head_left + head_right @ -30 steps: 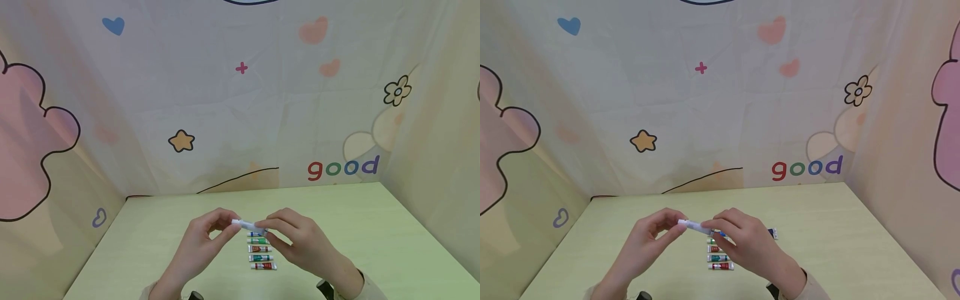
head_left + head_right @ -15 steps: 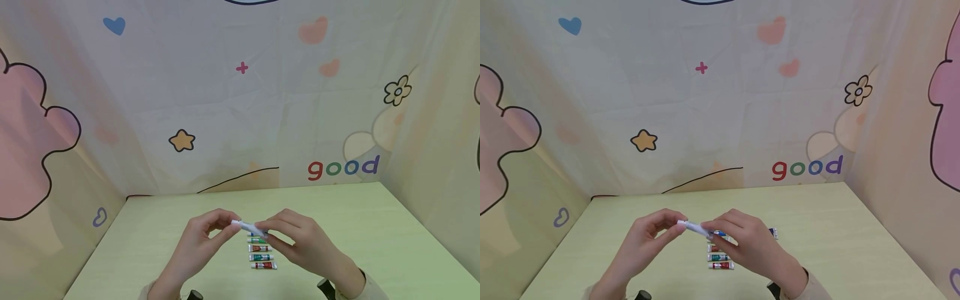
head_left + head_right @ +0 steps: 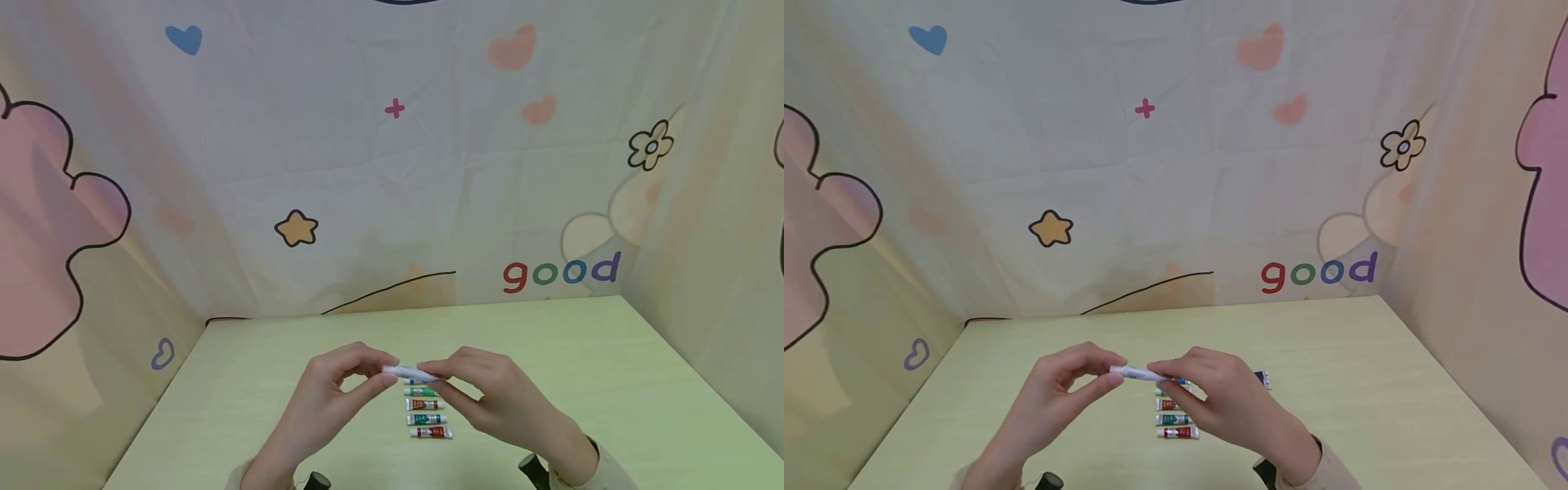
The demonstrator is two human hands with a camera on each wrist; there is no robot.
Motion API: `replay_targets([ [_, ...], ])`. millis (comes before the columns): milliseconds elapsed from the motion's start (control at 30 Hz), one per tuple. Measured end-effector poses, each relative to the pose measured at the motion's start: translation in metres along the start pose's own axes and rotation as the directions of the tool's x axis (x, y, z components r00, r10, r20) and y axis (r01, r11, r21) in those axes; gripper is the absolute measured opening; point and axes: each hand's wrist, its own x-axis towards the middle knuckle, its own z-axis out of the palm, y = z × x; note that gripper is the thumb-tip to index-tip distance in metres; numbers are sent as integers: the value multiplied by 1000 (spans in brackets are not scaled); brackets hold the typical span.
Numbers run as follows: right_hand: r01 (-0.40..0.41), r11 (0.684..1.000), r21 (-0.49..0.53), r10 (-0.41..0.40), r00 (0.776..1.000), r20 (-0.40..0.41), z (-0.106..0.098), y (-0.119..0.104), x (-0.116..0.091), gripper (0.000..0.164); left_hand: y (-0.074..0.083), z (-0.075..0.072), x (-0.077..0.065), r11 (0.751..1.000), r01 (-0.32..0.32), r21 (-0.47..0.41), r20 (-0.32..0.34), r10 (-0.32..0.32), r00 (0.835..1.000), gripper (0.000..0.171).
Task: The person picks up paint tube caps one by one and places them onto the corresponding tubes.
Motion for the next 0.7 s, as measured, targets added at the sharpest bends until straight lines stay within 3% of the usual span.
replay_targets([
  [167,-74,996,43,73,997,16,0,-2,0,22,1,-2,0,1000,-24,15,-4,24,1000,12],
  [367,-98,995,26,99,994,-38,1,-2,-1,21,-1,0,1,998,-30,48,-28,31,999,12],
  [467,-66,998,-5,65,997,-43,2,0,-1,25,-2,1,2,998,-9,70,-51,13,999,11],
  [700,92,987,-128,-100,994,-53,8,5,2,26,-7,0,3,997,64,45,-73,-61,995,12],
])
